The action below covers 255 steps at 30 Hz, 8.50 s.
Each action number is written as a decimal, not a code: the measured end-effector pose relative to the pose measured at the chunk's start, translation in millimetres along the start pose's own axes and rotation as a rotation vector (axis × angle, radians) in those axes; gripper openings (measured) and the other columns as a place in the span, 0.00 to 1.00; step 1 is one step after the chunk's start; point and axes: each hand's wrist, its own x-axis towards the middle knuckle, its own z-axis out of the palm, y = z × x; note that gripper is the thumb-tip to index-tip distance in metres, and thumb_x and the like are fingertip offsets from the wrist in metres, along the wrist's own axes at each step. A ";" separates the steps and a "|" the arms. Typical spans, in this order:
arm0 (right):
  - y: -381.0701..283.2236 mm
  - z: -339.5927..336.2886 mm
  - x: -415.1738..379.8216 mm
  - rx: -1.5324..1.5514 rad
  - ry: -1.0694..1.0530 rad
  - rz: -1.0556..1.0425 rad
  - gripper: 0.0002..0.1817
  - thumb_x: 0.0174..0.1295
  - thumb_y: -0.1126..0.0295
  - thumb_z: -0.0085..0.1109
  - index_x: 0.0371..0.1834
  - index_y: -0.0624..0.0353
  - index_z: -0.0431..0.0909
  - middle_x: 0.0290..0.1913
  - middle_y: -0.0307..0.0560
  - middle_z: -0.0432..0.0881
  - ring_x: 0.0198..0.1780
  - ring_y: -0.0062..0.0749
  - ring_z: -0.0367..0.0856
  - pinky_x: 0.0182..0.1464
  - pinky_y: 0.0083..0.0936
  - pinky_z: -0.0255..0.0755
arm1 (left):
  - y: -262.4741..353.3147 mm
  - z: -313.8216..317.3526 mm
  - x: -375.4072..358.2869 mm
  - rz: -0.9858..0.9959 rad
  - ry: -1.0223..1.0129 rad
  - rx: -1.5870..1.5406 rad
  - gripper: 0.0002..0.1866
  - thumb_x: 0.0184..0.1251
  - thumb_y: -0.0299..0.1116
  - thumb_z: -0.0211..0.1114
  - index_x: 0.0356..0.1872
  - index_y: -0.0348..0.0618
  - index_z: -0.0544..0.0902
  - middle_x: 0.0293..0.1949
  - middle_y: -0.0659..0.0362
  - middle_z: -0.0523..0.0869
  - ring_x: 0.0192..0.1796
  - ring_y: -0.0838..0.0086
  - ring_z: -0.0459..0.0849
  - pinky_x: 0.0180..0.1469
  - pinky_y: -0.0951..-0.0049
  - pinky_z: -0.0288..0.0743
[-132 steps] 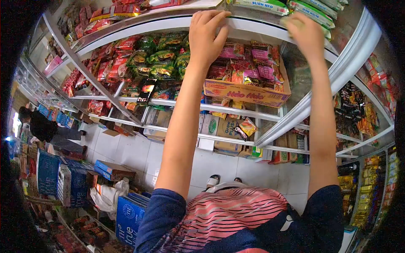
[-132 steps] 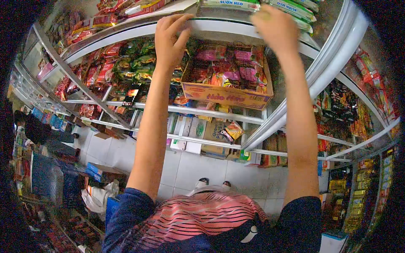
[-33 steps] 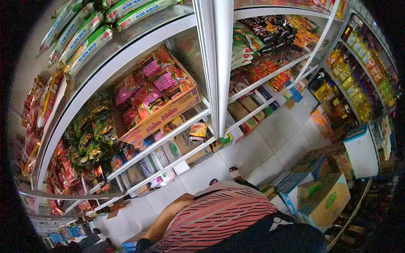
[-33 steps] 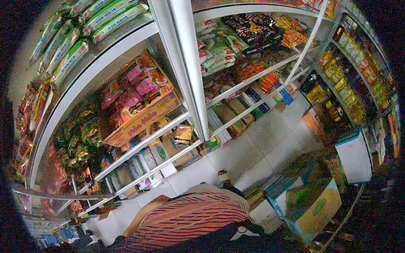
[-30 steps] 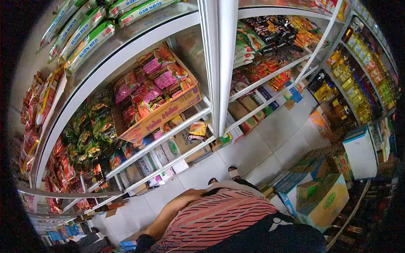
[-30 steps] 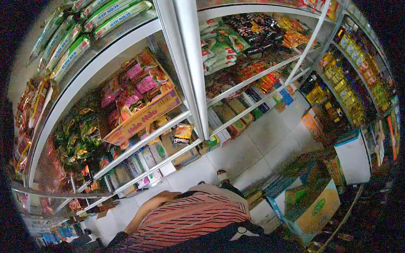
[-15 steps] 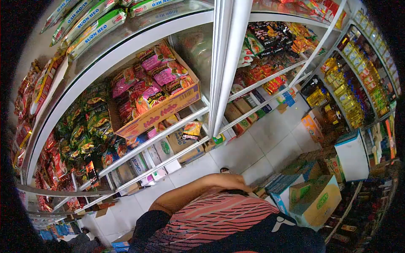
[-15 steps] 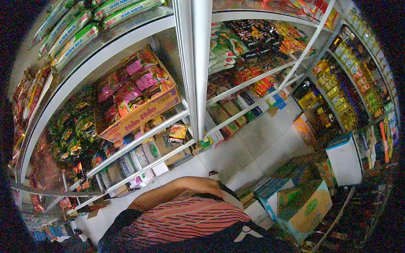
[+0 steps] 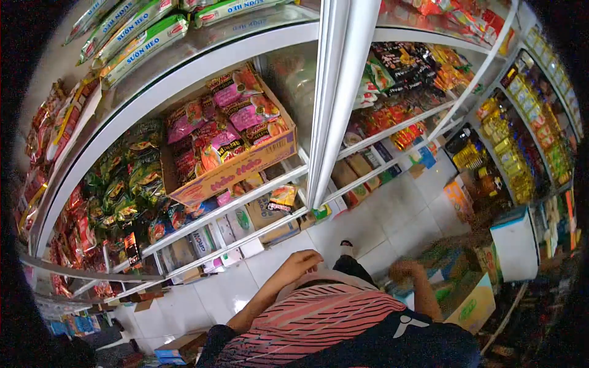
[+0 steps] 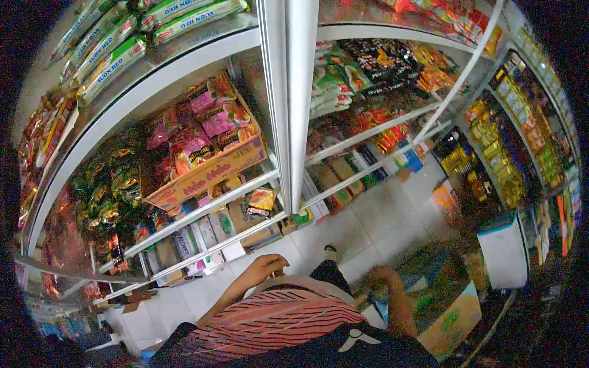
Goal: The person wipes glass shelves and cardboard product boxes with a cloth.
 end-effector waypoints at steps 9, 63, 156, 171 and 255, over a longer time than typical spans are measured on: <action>-323.5 -168.9 102.5 0.548 1.072 -1.151 0.15 0.54 0.63 0.54 0.39 0.61 0.69 0.39 0.45 0.69 0.40 0.28 0.67 0.41 0.25 0.65 | 41.4 34.8 145.3 0.247 0.510 0.171 0.12 0.57 0.33 0.57 0.38 0.37 0.75 0.30 0.54 0.79 0.35 0.69 0.78 0.39 0.74 0.69; -376.5 -185.7 182.6 -0.575 0.282 -1.459 0.18 0.49 0.61 0.57 0.43 0.55 0.76 0.50 0.49 0.74 0.53 0.46 0.69 0.52 0.39 0.65 | 105.5 41.1 240.8 -0.253 1.204 0.801 0.14 0.47 0.40 0.60 0.23 0.38 0.80 0.23 0.47 0.80 0.29 0.54 0.80 0.32 0.58 0.74; -213.8 -480.7 152.2 0.053 1.047 -0.878 0.11 0.50 0.70 0.57 0.39 0.56 0.79 0.42 0.43 0.80 0.45 0.33 0.77 0.48 0.24 0.69 | 68.3 39.9 250.7 -0.085 1.075 1.105 0.32 0.52 0.33 0.56 0.61 0.45 0.58 0.57 0.49 0.67 0.35 0.54 0.79 0.33 0.59 0.75; -291.0 -308.4 124.8 -0.495 0.688 -1.349 0.13 0.48 0.69 0.59 0.40 0.54 0.79 0.46 0.42 0.78 0.50 0.34 0.74 0.53 0.26 0.66 | 46.0 46.5 271.0 -0.008 1.285 0.855 0.33 0.51 0.32 0.57 0.62 0.48 0.57 0.62 0.58 0.61 0.48 0.55 0.75 0.42 0.62 0.73; -530.6 -272.3 -136.9 -0.695 0.732 -1.618 0.14 0.53 0.65 0.55 0.40 0.62 0.75 0.39 0.53 0.78 0.42 0.39 0.76 0.47 0.27 0.67 | 356.1 -4.6 138.6 0.898 1.474 1.884 0.21 0.46 0.37 0.61 0.44 0.42 0.75 0.40 0.61 0.79 0.49 0.73 0.72 0.63 0.52 0.49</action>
